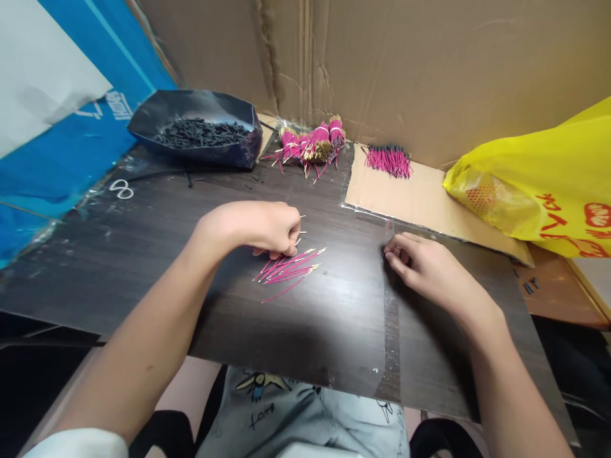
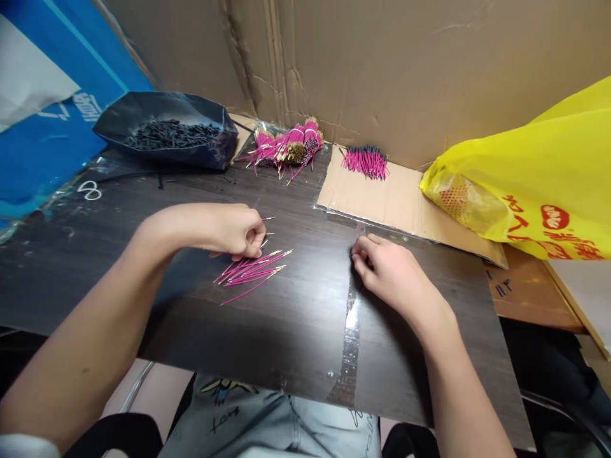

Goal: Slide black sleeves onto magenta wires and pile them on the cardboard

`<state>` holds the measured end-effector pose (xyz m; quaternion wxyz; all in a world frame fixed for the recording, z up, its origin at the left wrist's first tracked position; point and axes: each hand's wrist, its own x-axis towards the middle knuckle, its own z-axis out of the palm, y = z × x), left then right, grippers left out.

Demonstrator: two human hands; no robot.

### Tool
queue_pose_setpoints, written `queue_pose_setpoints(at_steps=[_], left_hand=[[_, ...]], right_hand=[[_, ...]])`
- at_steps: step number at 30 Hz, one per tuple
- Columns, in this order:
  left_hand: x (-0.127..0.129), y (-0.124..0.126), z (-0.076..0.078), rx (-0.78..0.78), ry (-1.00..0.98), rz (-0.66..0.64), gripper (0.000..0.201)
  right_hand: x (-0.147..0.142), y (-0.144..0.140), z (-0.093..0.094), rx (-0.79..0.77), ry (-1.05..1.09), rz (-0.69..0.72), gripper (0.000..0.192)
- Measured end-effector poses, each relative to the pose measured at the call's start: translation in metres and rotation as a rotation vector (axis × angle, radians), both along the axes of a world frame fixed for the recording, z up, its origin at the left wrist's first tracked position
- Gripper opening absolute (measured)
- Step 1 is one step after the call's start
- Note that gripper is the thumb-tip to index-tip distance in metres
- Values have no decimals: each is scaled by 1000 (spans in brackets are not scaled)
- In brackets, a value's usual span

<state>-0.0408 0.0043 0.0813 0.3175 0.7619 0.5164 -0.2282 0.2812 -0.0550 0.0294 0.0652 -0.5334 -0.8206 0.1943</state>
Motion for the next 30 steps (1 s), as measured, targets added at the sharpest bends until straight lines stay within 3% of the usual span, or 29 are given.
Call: queue_pose_setpoints(at_steps=[7, 14, 20, 23, 26, 30], left_hand=[[29, -18, 4, 320, 223, -116, 26], [38, -23, 7, 316, 288, -127, 39], [33, -22, 9, 331, 285, -156, 30], [22, -16, 9, 388, 147, -115, 20], [19, -11, 8, 424, -163, -16, 18], [35, -10, -4, 350, -589, 54, 6]], right_hand=[[-9, -4, -1, 3, 5, 45, 12], [-18, -7, -7, 85, -63, 52, 12], [-29, -8, -14, 133, 218, 40, 12], [-35, -10, -18, 176, 335, 83, 15], [-46, -14, -20, 165, 534, 78, 18], [-62, -20, -23, -51, 913, -72, 20]])
